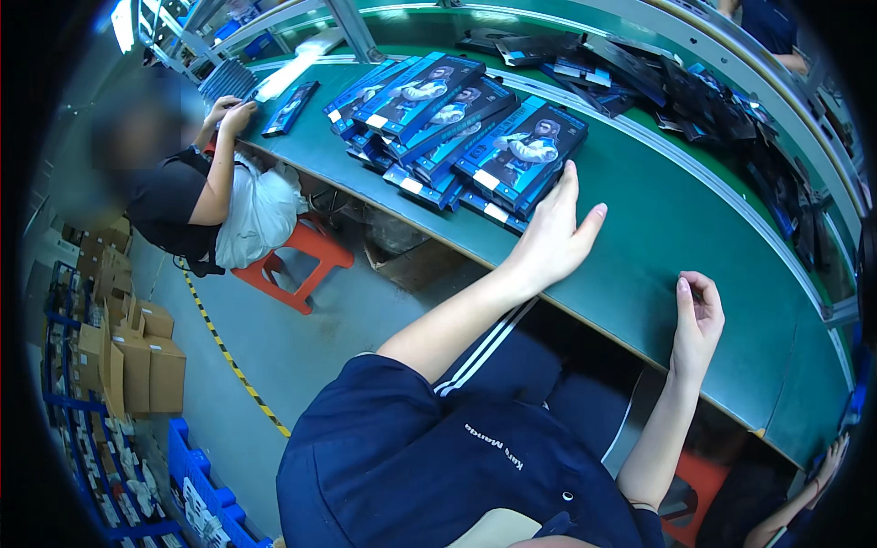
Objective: The recorder is seen folding cardboard boxes and placing batteries inside them on an assembly line.
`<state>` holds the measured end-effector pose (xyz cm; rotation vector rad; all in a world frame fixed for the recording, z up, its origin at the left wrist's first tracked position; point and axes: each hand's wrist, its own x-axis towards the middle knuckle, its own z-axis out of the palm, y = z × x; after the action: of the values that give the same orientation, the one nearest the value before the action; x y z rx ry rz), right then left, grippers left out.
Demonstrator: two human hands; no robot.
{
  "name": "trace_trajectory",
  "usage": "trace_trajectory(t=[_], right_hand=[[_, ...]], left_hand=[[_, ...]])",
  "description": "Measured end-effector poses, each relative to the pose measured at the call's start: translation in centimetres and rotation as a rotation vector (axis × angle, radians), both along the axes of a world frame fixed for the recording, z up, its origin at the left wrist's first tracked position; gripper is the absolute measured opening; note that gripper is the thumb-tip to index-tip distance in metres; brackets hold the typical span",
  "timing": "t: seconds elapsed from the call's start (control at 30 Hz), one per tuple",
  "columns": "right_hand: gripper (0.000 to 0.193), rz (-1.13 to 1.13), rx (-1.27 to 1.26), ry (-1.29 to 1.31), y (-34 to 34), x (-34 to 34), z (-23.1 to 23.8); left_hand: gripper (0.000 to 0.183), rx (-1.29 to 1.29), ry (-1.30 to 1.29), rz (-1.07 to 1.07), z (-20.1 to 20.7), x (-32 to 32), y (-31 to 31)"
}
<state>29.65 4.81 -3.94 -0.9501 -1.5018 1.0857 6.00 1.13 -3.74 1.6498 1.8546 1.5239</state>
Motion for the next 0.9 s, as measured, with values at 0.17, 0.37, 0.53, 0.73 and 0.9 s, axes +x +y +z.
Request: trace_trajectory(t=[0.17,0.37,0.53,0.73,0.9], right_hand=[[0.009,0.007,0.011,0.065,-0.2,4.0,-1.4],[0.009,0.011,0.005,0.057,0.2,8.5,-2.0],[0.007,0.017,0.018,0.021,0.3,11.4,-2.1],[0.006,0.008,0.057,-0.022,0.7,13.4,-2.0],[0.011,0.014,0.317,-0.288,0.6,12.0,-1.0]], left_hand=[[0.076,-0.079,0.009,0.05,0.2,-0.2,1.4],[0.07,-0.133,-0.039,0.109,0.3,-0.3,2.3],[0.042,-0.063,0.148,0.26,-0.1,-0.8,2.8],[0.049,-0.165,0.64,0.21,-1.0,3.7,2.8],[0.07,-0.253,0.892,-0.117,-0.4,12.5,-1.1]])
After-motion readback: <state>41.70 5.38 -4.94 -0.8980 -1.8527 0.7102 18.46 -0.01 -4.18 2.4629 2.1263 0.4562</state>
